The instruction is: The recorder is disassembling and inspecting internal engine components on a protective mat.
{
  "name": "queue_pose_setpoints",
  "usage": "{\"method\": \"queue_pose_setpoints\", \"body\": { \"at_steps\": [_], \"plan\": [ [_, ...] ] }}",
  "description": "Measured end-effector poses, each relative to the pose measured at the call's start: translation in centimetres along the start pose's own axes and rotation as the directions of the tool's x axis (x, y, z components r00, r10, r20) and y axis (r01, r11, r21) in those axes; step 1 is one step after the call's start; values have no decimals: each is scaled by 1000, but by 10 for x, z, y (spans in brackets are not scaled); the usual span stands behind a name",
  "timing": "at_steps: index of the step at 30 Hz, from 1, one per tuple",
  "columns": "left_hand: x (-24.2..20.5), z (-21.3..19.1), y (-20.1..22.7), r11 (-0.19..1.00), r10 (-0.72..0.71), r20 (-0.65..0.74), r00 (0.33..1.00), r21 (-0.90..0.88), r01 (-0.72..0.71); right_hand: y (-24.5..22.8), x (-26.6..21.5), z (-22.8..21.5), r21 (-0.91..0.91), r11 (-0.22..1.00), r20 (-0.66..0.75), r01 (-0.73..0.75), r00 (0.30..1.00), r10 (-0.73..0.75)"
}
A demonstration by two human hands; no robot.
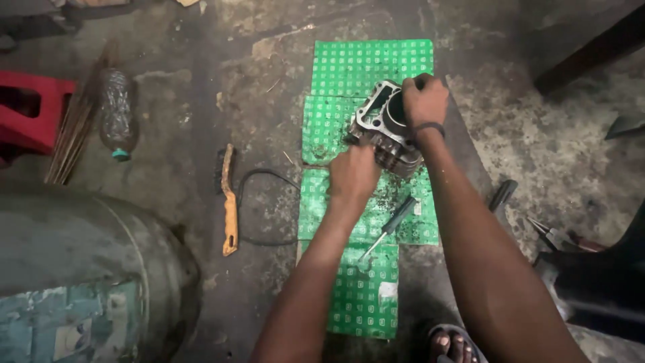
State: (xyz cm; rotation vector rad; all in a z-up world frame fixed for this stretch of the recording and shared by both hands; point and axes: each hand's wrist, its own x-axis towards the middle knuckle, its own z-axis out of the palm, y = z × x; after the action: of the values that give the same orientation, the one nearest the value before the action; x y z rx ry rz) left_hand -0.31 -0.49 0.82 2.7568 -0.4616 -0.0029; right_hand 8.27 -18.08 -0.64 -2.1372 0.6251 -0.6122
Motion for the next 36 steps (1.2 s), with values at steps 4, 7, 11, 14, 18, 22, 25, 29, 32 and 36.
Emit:
{"method": "queue_pose_setpoints", "body": {
  "at_steps": [4,7,11,14,18,22,25,29,32,36],
  "plan": [
    [-2,16,4,991,1,-45,999,137,5,3,1,4,26,1000,-30,-7,1000,8],
    [-2,20,5,985,0,-62,998,170,11,10,5,2,-12,995,28,99,995,-98],
    [-6,23,-9,991,1,-151,988,130,19,3,5,7,56,997,27,48,998,-49],
    [0,28,13,995,26,-212,977,95,-6,10,16,1,-4,1000,-34,27,999,-27],
    [-12,26,18,985,-17,-102,995,169,34,16,5,11,15,995,-123,95,988,-92],
    [-4,30,28,973,-48,-100,994,218,69,2,-1,0,20,1000,11,18,1000,-18],
    [4,28,37,978,-108,-38,993,173,113,3,1,1,45,999,-30,8,1000,-6],
    [14,19,40,982,-152,107,983,125,138,-1,2,-2,-24,1000,-19,20,1000,-21],
    [16,8,42,986,-158,161,974,88,145,-7,3,-5,-66,997,21,49,999,-48],
    [12,6,40,983,-174,113,978,-40,180,-8,-1,-9,-95,991,27,93,995,-91]
  ]
}}
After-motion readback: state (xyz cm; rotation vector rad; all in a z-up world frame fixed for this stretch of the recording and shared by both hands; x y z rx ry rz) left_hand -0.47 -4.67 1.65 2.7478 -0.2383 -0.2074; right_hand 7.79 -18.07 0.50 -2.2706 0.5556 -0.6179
